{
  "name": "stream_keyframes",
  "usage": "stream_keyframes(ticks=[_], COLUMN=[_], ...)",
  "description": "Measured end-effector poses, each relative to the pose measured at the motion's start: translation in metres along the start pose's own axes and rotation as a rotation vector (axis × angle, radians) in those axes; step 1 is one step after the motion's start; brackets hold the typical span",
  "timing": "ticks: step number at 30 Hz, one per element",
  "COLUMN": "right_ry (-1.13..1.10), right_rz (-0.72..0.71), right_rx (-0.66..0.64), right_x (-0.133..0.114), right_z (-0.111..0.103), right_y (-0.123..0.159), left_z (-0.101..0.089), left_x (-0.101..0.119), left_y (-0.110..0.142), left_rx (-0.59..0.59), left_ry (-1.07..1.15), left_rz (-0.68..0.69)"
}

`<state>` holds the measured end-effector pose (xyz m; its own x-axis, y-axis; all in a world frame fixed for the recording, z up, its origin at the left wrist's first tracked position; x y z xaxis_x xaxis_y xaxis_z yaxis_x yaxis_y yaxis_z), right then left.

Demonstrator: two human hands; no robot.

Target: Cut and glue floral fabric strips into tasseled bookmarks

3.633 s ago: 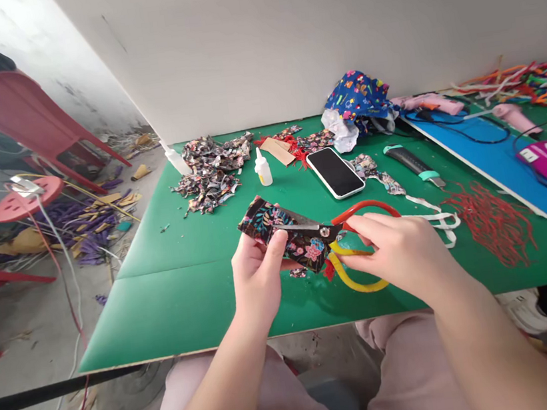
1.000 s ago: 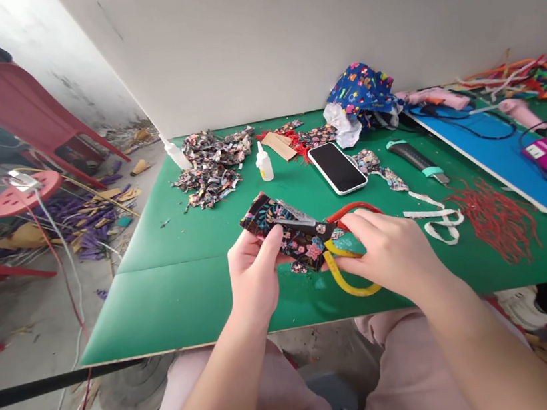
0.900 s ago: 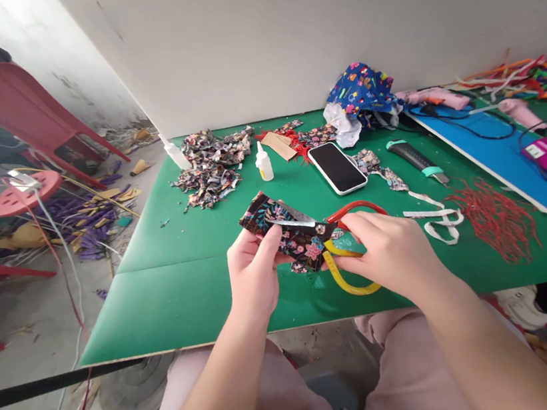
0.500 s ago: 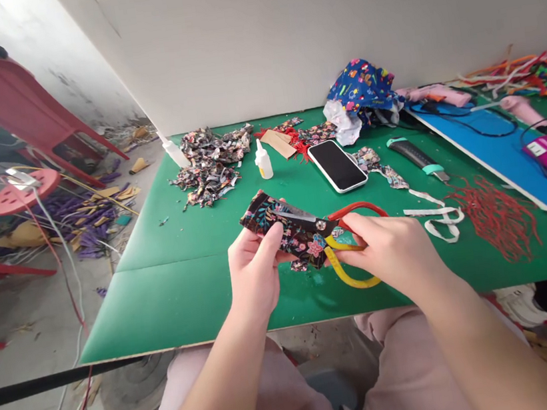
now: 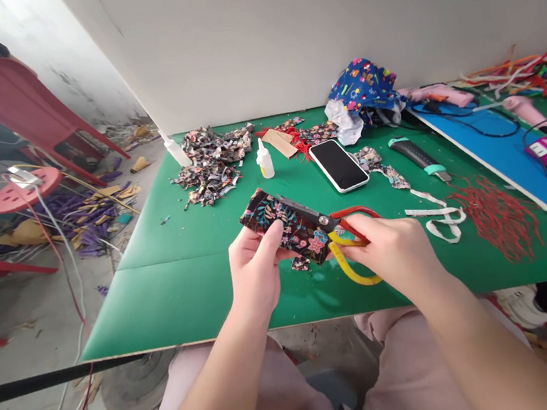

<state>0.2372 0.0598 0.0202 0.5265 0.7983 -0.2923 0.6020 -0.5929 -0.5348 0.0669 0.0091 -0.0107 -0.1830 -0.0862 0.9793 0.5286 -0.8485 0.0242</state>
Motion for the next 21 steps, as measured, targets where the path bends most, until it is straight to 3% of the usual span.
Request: stream_keyframes(ticks=[4,6,10,15,21], right_ry=[-0.442,-0.660,-1.003,-0.962,-0.839], right_rz=[0.306,0.433,0.490,0.515,0.469], right_rx=[-0.143,-0.113,-0.073,-0.017,0.005], right_x=[0.020,0.027,0.020,0.004,0.003], right_z=[0.005,0.007,0.015,0.018,0.012], right_y=[0.001,0.002,0.001,-0.001,0.000], left_z=[-0.001,0.000,0.007,0.013,0.010], left_x=[0.002,0.002,0.001,-0.001,-0.002], left_y=[-0.001,0.000,0.001,0.004,0.002], left_rx=[-0.011,-0.004,-0.046,-0.084,-0.064], left_ry=[0.038,0.063,0.107,0.110,0.079], left_rz=[0.032,0.028,0.002,-0.021,0.006])
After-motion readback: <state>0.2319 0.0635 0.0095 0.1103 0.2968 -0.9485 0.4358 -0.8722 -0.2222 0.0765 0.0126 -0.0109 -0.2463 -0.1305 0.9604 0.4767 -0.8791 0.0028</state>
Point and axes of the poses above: each hand's wrist, its own y-axis away from the middle knuckle, its own z-axis out of the palm, x = y × z, the point moved 5 cm from there along -y, towards the middle knuckle, and after that the axes turned 13 degrees about -y, right-handed, at the moved point
